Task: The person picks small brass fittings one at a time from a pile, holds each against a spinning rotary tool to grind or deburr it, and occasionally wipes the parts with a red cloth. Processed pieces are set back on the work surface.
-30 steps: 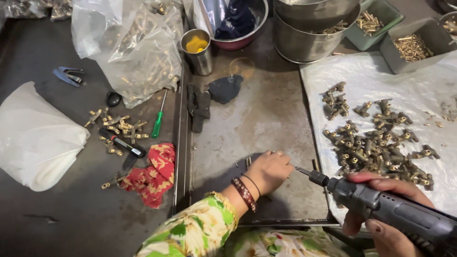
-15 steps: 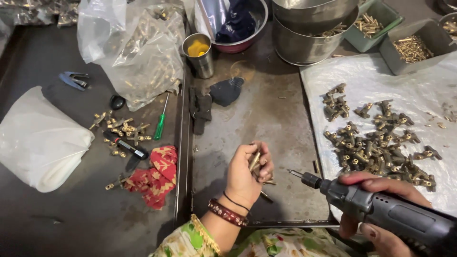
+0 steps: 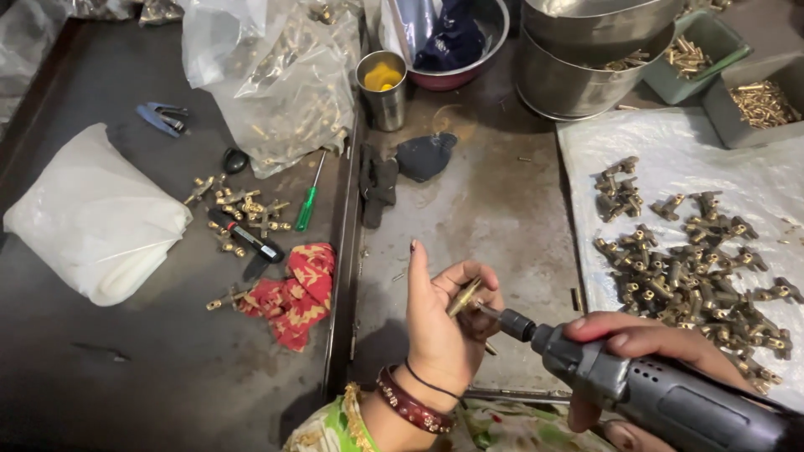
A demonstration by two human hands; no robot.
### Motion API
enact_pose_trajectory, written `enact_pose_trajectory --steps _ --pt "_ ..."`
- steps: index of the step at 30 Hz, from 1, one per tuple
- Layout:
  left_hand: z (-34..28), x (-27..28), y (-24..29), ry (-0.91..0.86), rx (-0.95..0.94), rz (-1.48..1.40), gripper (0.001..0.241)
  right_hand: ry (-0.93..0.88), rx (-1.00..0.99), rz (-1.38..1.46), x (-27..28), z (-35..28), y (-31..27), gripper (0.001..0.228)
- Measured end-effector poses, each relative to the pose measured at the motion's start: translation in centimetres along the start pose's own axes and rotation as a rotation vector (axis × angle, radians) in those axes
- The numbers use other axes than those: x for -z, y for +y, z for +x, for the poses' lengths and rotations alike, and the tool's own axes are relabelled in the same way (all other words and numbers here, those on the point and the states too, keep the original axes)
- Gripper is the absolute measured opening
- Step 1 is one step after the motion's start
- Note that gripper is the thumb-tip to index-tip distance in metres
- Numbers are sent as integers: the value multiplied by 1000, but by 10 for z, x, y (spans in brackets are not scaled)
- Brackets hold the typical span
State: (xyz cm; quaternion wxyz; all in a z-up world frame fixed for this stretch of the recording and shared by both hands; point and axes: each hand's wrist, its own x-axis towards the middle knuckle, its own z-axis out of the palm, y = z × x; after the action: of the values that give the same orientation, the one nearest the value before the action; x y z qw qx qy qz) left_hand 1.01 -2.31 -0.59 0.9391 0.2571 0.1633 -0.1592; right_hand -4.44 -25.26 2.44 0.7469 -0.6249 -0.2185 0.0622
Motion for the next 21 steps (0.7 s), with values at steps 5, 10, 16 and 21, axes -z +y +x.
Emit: enact_pose_trajectory --steps 5,10,16,21 --pt "-8 -11 2 113 1 -46 81 -79 54 56 5 1 7 57" --pt "-13 -12 4 59 -35 -71 79 -147 80 60 21 -3 17 57" --pt "-14 -13 6 25 -88 -93 75 -15 98 201 -7 -3 14 54" --pt "-13 -11 5 -49 -133 -159 75 138 82 350 -18 -6 19 54"
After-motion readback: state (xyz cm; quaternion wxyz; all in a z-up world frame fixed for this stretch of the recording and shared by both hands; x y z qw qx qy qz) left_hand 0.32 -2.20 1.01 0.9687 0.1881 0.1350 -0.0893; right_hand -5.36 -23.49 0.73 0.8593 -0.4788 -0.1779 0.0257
